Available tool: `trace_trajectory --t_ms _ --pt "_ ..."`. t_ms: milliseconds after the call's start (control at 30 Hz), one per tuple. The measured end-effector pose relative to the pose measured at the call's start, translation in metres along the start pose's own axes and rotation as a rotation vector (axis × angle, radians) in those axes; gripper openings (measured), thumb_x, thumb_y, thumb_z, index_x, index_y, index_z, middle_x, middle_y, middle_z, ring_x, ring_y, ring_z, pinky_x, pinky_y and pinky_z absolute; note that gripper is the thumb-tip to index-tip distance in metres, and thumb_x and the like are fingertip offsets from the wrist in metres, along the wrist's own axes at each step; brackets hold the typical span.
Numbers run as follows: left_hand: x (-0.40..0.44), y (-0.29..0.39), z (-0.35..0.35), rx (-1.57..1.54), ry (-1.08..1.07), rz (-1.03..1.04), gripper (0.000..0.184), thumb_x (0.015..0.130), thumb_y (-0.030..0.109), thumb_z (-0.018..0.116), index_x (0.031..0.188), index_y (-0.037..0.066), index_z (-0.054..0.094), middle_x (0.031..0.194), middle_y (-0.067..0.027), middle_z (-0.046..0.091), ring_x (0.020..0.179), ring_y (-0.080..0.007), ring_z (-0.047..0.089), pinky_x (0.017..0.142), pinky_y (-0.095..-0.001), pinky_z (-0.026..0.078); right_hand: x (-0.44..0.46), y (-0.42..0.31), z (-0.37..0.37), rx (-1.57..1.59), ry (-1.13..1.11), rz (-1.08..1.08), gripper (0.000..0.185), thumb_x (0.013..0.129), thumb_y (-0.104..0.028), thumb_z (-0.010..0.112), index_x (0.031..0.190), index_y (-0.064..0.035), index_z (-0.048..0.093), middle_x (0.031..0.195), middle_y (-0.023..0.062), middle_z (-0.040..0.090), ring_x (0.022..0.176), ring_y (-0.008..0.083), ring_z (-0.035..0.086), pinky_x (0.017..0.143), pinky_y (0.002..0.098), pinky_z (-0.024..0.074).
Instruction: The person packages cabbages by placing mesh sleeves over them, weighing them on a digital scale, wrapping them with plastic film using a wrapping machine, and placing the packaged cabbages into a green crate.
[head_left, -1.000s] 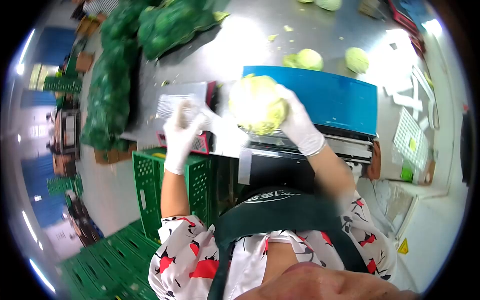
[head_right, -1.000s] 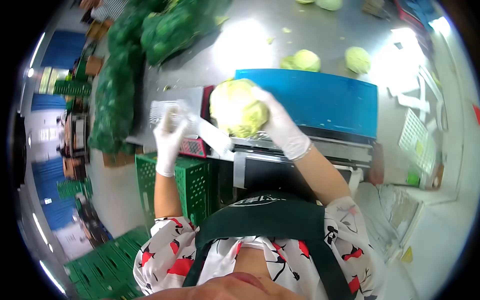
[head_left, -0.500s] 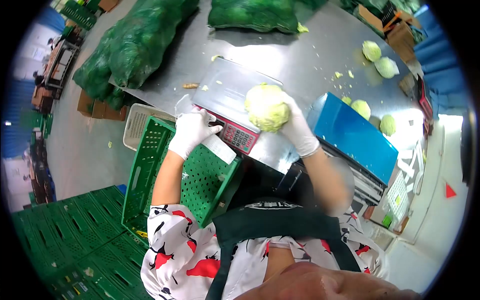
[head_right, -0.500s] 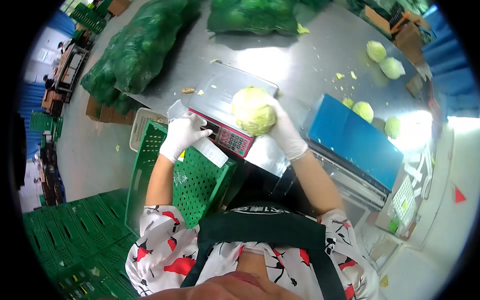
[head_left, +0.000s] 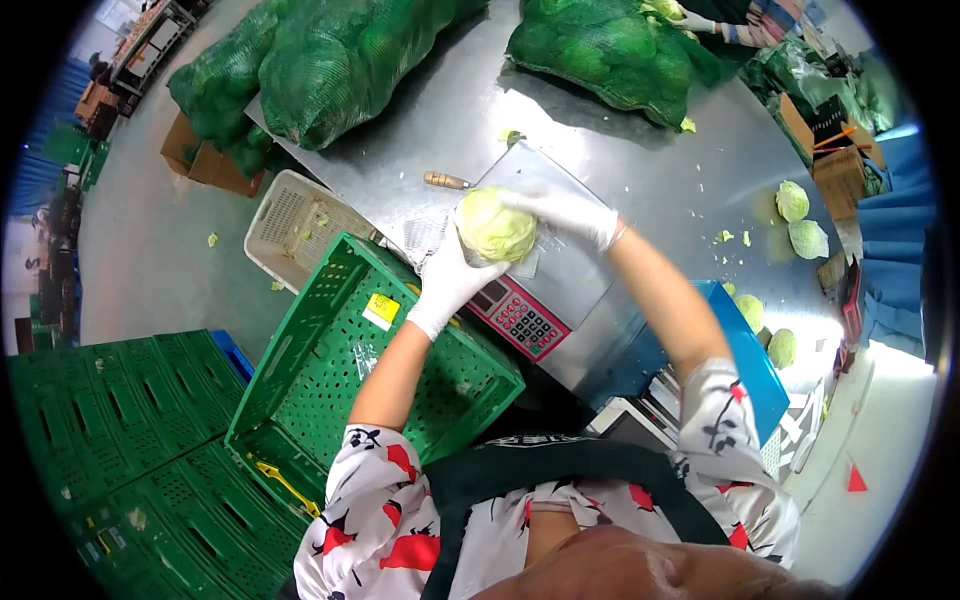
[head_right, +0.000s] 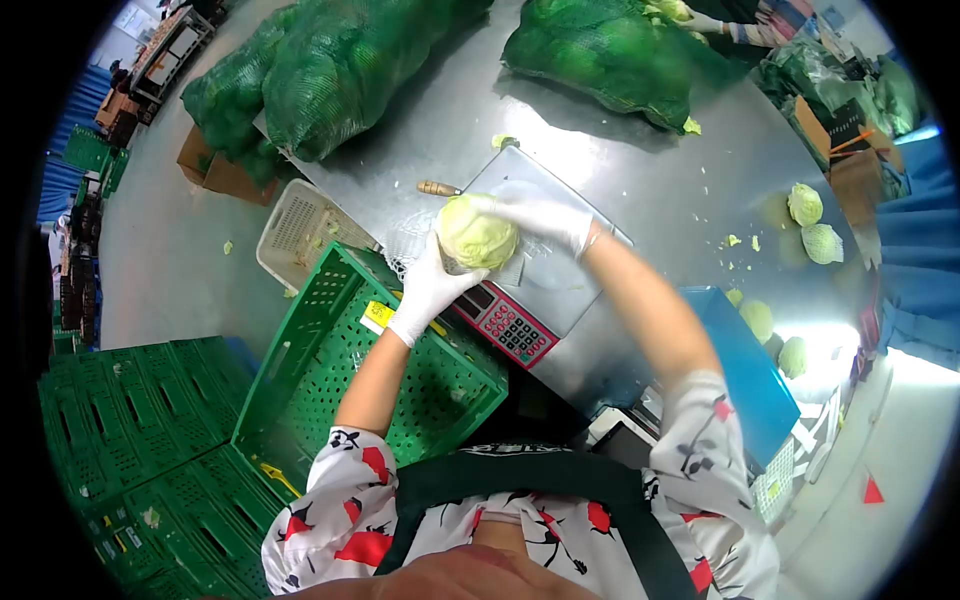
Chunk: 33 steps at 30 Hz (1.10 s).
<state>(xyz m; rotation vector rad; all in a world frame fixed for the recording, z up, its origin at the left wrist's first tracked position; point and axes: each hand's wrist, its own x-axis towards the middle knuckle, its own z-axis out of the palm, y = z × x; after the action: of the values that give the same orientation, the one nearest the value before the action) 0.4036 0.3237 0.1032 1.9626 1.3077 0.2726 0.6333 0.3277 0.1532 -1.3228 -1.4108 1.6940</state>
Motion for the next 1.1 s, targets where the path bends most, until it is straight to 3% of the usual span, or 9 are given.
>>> trace_trajectory --t_ms 67,200,367,500,600,733,900,1000,1100 --pt "0.000 0.001 -0.003 -0.016 -0.022 -0.032 0.116 0.066 0.053 0.083 0.149 -0.003 0.025 0.126 -0.0271 0.059 0.108 -0.0387 0.065 0.091 -0.0434 0.054 0.036 0.000 -0.028 -0.084 0.300 0.185 0.068 0.092 -0.057 0.061 0.125 0.0026 0.062 0.115 0.0144 0.066 0.102 0.0177 0.062 0.089 0.0325 0.0512" --pt "0.005 0.001 -0.009 0.087 -0.025 0.029 0.110 0.067 0.054 0.082 0.145 -0.004 0.032 0.124 -0.0267 0.060 0.105 -0.0380 0.066 0.086 -0.0433 0.055 0.143 0.020 -0.067 -0.785 0.384 -0.094 0.063 0.085 -0.053 0.067 0.119 -0.0001 0.066 0.100 0.0176 0.072 0.094 0.0318 0.069 0.084 0.0416 0.0552" --pt "0.000 0.007 -0.007 0.124 0.081 0.053 0.111 0.065 0.048 0.085 0.143 -0.007 0.030 0.125 -0.0261 0.053 0.097 -0.0386 0.067 0.080 -0.0427 0.057 0.213 0.017 -0.025 -1.226 -0.039 0.239 0.058 0.074 -0.053 0.075 0.102 -0.0018 0.075 0.097 0.0187 0.073 0.089 0.0332 0.071 0.081 0.0401 0.0562" --pt "-0.010 0.018 -0.013 0.201 0.280 0.051 0.114 0.060 0.041 0.090 0.143 -0.008 0.029 0.126 -0.0246 0.049 0.096 -0.0366 0.066 0.077 -0.0419 0.057 0.259 0.056 -0.016 -1.281 -0.203 0.226 0.053 0.067 -0.045 0.082 0.098 -0.0031 0.076 0.094 0.0177 0.073 0.085 0.0323 0.071 0.077 0.0415 0.0570" --pt "-0.008 0.017 -0.021 0.113 0.259 0.173 0.117 0.056 0.037 0.093 0.145 -0.004 0.029 0.141 -0.0249 0.044 0.118 -0.0381 0.057 0.091 -0.0421 0.053 0.253 0.054 -0.006 -1.313 -0.291 0.207 0.042 0.071 -0.040 0.079 0.096 -0.0065 0.077 0.092 0.0155 0.074 0.085 0.0309 0.072 0.076 0.0416 0.0568" --pt "0.009 0.027 -0.014 0.017 0.111 0.199 0.122 0.056 0.034 0.094 0.150 -0.001 0.026 0.152 -0.0236 0.037 0.133 -0.0381 0.049 0.102 -0.0429 0.048 0.245 0.044 -0.002 -1.190 0.058 -0.128 0.040 0.080 -0.042 0.060 0.091 -0.0048 0.072 0.086 0.0198 0.072 0.080 0.0363 0.071 0.072 0.0439 0.0561" --pt "0.021 0.027 -0.004 -0.065 0.120 0.182 0.122 0.057 0.036 0.093 0.153 0.003 0.025 0.153 -0.0263 0.035 0.139 -0.0377 0.042 0.110 -0.0433 0.042 0.212 -0.002 -0.028 -0.992 0.532 -0.292 0.038 0.085 -0.042 0.059 0.096 -0.0062 0.061 0.070 0.0129 0.068 0.068 0.0335 0.070 0.069 0.0421 0.0565" --pt "0.022 0.027 -0.005 -0.021 0.159 0.215 0.123 0.056 0.036 0.093 0.153 0.004 0.024 0.153 -0.0275 0.034 0.138 -0.0383 0.043 0.110 -0.0428 0.042 0.173 0.000 -0.051 -0.615 0.802 -0.486 0.047 0.079 -0.042 0.067 0.102 -0.0019 0.062 0.076 0.0122 0.070 0.065 0.0275 0.069 0.066 0.0388 0.0562" --pt "0.020 0.023 -0.002 -0.021 0.136 0.182 0.125 0.057 0.036 0.093 0.154 0.004 0.021 0.153 -0.0272 0.033 0.137 -0.0388 0.043 0.110 -0.0419 0.042 0.112 0.005 -0.072 0.140 0.706 -0.270 0.032 0.086 -0.028 0.071 0.111 -0.0077 0.064 0.088 0.0033 0.068 0.061 0.0097 0.061 0.056 0.0210 0.0492"
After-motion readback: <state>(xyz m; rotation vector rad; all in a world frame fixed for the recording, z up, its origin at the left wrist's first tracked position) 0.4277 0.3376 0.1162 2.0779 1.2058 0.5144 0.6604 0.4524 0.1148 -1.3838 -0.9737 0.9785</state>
